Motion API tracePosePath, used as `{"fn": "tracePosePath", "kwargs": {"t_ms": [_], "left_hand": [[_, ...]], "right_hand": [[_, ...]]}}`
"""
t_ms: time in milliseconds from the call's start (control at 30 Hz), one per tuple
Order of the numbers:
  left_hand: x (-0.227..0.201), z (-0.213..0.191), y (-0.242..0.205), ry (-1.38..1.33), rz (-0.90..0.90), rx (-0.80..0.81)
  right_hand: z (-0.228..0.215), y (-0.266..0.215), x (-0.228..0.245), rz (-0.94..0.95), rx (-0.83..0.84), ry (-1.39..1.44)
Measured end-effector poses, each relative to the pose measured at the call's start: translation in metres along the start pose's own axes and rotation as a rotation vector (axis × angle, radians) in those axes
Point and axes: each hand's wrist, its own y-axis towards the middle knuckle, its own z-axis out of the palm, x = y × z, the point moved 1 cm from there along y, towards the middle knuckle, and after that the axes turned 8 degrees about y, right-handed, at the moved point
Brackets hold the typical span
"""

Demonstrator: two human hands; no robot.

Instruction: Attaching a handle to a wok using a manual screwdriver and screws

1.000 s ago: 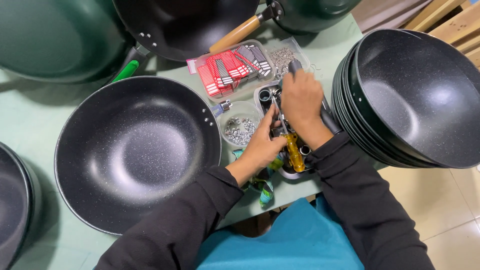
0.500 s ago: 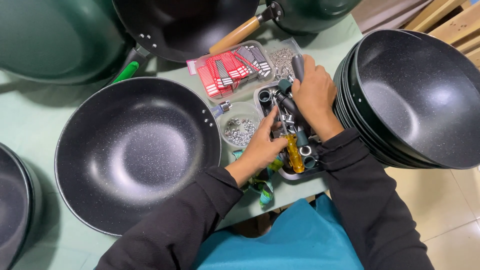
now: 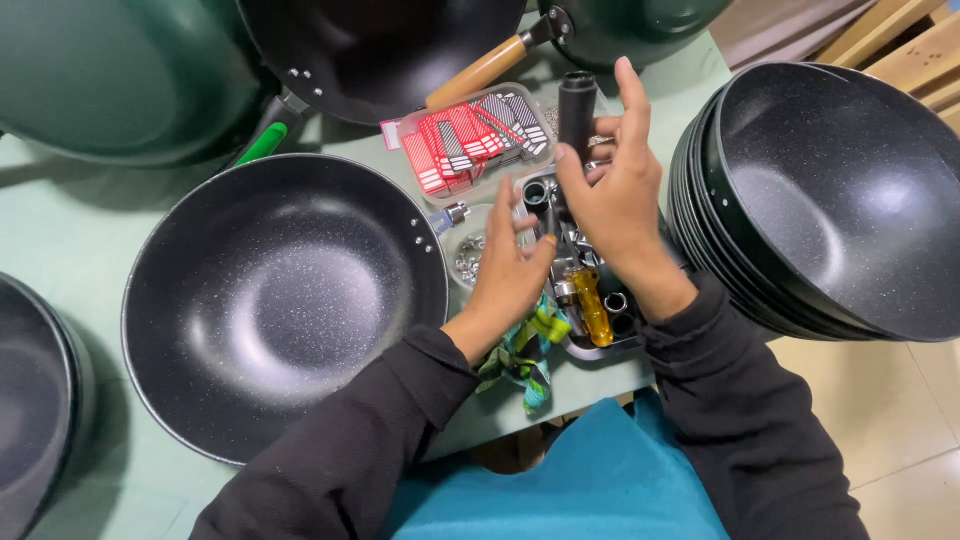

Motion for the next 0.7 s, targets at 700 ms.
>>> {"fn": "tracePosePath", "kwargs": {"t_ms": [700], "left_hand": [[-0.051, -0.121, -0.004, 0.682, 0.253, -0.021]], "right_hand": [[0.055, -0.024, 0.023, -0.651, 0.150, -0.538]]}}
